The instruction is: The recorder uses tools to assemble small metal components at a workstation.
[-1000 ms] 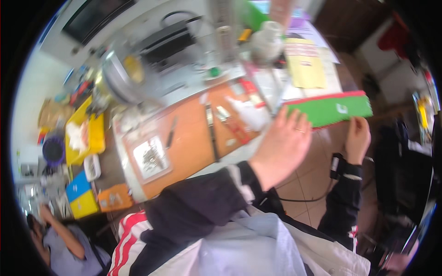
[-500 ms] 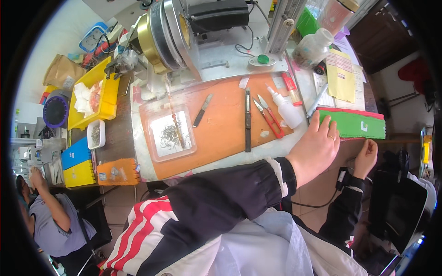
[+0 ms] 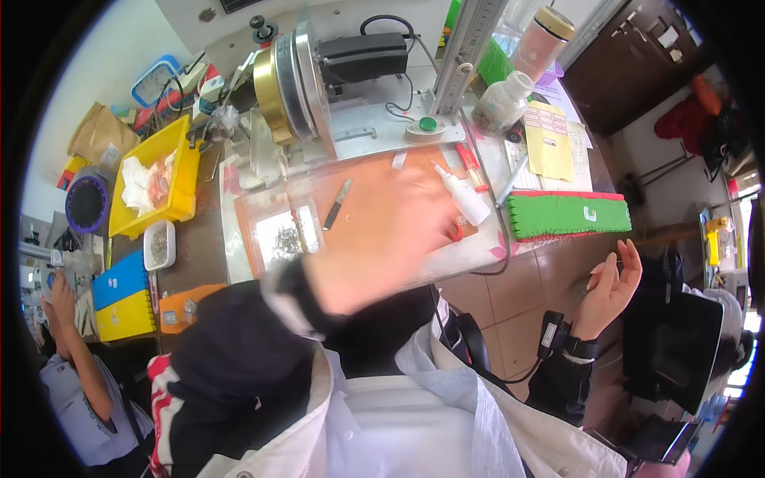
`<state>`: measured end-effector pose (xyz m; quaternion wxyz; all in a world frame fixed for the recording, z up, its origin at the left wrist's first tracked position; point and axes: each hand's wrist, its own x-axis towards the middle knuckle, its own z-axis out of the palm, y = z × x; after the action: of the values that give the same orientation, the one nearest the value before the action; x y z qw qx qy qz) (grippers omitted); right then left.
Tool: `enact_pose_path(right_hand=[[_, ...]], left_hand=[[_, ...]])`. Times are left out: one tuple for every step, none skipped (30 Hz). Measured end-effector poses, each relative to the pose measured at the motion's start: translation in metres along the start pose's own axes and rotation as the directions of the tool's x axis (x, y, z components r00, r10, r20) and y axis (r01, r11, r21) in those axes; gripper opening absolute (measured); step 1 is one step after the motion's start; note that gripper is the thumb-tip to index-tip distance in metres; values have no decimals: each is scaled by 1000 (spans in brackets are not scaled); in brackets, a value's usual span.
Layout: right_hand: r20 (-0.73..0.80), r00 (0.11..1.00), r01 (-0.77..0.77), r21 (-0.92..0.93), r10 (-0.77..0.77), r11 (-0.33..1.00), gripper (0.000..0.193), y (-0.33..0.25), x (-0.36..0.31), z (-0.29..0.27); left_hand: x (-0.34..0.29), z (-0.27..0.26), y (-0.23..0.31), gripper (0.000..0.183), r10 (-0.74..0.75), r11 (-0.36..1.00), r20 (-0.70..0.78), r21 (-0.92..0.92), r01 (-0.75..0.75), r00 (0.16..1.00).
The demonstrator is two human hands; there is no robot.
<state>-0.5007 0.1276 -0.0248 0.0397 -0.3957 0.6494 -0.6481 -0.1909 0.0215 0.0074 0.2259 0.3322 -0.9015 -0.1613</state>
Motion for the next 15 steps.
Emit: enact_pose_path(right_hand=[[81, 996, 21, 55, -25, 998, 34, -14, -4, 10], [157, 986, 40, 93, -55, 995, 33, -20, -11, 19], [157, 986, 36, 100, -52, 994, 33, -25, -16, 31], [207, 976, 34, 148, -64, 988, 34, -28, -21, 45], [253, 964, 32, 192, -81, 981, 34, -33, -26, 56], [256, 963, 29, 198, -80, 980, 34, -40, -33, 70], [303, 949, 12, 249, -90, 968, 36, -51, -39, 82], [347, 932, -6, 297, -102, 955, 38, -60, -46, 90], [346, 933, -5, 294, -102, 956, 38, -67, -53, 95], [374, 918, 11, 305, -130, 952, 38, -74, -58, 100], [401, 902, 26, 316, -158, 949, 38, -78, -63, 103], [401, 902, 29, 311, -159, 950, 38, -80, -67, 106], [434, 885, 33, 302, -168, 953, 37, -83, -71, 107], [467, 866, 37, 294, -177, 955, 35, -84, -75, 108], [492, 861, -1, 252, -127, 968, 30, -84, -79, 109]], left_hand=[[-15, -17, -20, 21, -85, 992, -13, 92, 86, 996], [-27, -20, -39, 16, -163, 973, -30, 163, 166, 986], [-37, -25, -48, 16, -165, 971, -29, 171, 168, 986], [-45, -27, -55, 13, -225, 961, -9, 162, 224, 974], [-49, -26, -59, 11, -282, 949, 11, 150, 277, 959], [-52, -23, -63, 11, -286, 947, 9, 155, 281, 958], [-55, -19, -66, 12, -273, 942, -17, 197, 271, 962], [-57, -18, -68, 12, -259, 936, -44, 236, 262, 965], [-57, -17, -70, 12, -256, 937, -43, 234, 259, 966], [-57, -16, -71, 12, -274, 933, -32, 235, 274, 961], [-56, -16, -72, 12, -291, 928, -20, 236, 287, 956], [-57, -15, -74, 12, -289, 930, -20, 232, 285, 957], [-57, -15, -76, 12, -284, 930, -11, 240, 278, 959], [-57, -15, -78, 13, -279, 930, -1, 249, 270, 960], [-57, -14, -80, 13, -278, 931, -3, 246, 270, 961]])
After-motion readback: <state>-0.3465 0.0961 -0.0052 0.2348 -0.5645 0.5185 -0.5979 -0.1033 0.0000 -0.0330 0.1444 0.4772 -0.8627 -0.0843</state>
